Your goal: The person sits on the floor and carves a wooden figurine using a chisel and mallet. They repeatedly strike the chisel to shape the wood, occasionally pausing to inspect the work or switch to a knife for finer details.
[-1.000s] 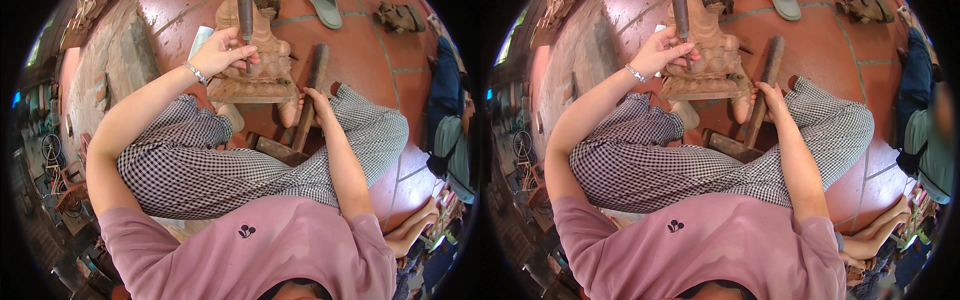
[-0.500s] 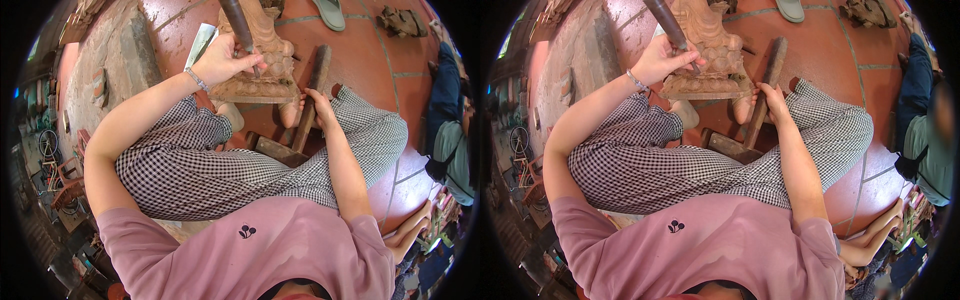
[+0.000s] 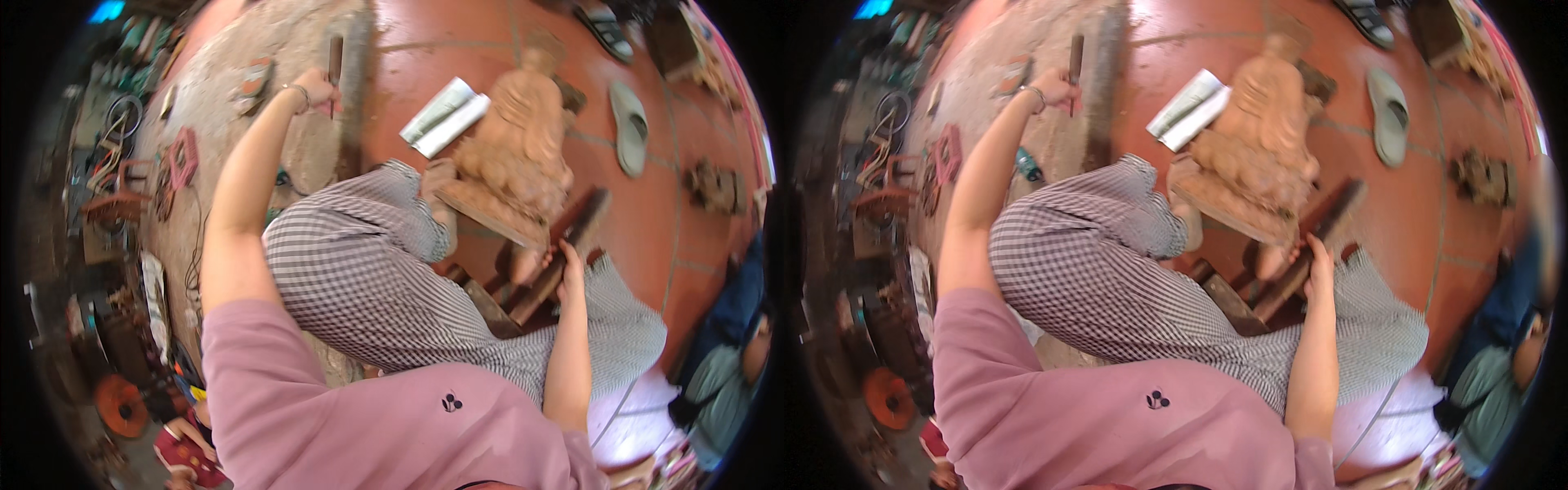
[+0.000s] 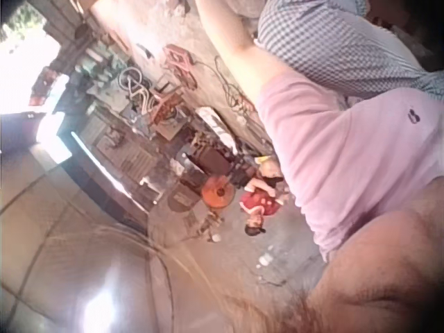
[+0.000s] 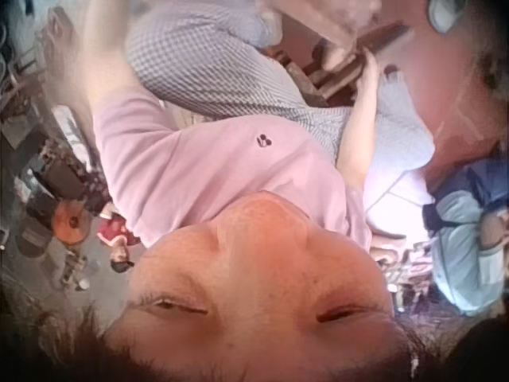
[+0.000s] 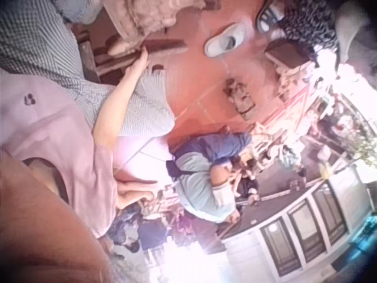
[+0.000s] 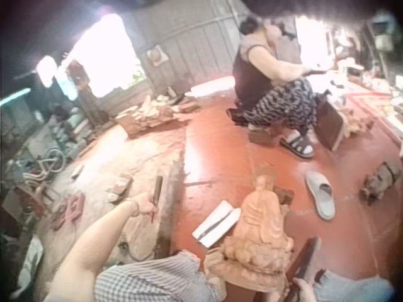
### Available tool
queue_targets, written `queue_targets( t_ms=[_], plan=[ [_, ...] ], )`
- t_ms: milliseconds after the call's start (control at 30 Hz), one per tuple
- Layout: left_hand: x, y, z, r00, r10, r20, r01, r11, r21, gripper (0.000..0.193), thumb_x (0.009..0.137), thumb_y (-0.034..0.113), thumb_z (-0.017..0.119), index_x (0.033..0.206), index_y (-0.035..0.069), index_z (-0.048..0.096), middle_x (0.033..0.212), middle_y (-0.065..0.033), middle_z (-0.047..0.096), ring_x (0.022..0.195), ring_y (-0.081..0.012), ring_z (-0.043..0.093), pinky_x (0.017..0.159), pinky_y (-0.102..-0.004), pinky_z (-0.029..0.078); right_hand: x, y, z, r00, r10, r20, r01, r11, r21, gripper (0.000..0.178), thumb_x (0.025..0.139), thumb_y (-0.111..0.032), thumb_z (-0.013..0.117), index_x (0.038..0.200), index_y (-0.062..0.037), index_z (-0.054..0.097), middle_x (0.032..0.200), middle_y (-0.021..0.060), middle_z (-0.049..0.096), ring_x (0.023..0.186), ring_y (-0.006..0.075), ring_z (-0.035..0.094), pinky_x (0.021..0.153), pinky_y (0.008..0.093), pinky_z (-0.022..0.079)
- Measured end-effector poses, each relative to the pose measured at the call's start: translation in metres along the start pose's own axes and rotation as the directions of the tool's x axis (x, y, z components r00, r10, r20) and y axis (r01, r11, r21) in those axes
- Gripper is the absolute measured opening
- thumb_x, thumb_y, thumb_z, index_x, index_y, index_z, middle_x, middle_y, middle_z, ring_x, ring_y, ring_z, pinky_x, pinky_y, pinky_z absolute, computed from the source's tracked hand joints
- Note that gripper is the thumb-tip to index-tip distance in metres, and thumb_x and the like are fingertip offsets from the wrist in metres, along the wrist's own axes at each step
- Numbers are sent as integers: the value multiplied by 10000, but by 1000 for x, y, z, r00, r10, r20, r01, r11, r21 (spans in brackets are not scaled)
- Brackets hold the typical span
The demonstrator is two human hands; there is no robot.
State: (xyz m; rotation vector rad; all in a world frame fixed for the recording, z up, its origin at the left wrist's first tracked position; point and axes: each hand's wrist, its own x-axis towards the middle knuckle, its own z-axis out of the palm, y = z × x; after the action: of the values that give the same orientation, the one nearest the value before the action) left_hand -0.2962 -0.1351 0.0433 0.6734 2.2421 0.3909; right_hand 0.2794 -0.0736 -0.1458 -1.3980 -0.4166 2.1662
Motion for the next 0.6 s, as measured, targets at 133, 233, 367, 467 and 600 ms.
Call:
queue_targets(
  t_ms=[133,233,367,467,600],
  plan=[
    [-19,-71,-31,978,-198,-65,191,976,-102,172,789,10,646,925,-61,568,766,-184,691,647,-226,700,558,-327,593,-6,-4,-2,1000,-3,-21,3,1000,28,171,881,-158,623,908,-13,539,729,100,584,605,191,568,499,313,494],
    [-49,-142,-26,931,-348,-113,308,912,-272,170,808,-26,634,944,-76,546,796,-208,686,710,-286,713,549,-362,599,-5,-3,1,998,59,2,-59,998,5,182,901,-195,610,892,-21,556,728,90,582,615,192,568,509,312,500],
    [-64,-189,-1,897,-442,-9,399,818,-414,164,829,-8,647,931,-117,579,816,-213,688,706,-292,710,557,-349,601,-7,-5,1,999,52,-11,-52,999,-14,189,909,-209,598,900,-26,551,742,86,582,624,191,568,542,309,509],
    [-67,-191,21,880,-474,-9,419,788,-451,113,832,-26,621,883,-126,613,822,-221,689,729,-315,705,617,-370,600,-2,-4,-8,999,52,0,-52,999,-16,181,914,-206,587,937,-33,539,762,85,579,633,189,565,545,311,509],
    [-39,-213,27,774,-633,10,518,625,-584,179,783,-45,656,933,-117,589,805,-228,684,674,-297,703,569,-367,598,2,-3,-13,998,58,1,-58,998,3,191,914,-206,584,979,-41,515,797,87,578,642,186,565,544,309,510]
  ],
)
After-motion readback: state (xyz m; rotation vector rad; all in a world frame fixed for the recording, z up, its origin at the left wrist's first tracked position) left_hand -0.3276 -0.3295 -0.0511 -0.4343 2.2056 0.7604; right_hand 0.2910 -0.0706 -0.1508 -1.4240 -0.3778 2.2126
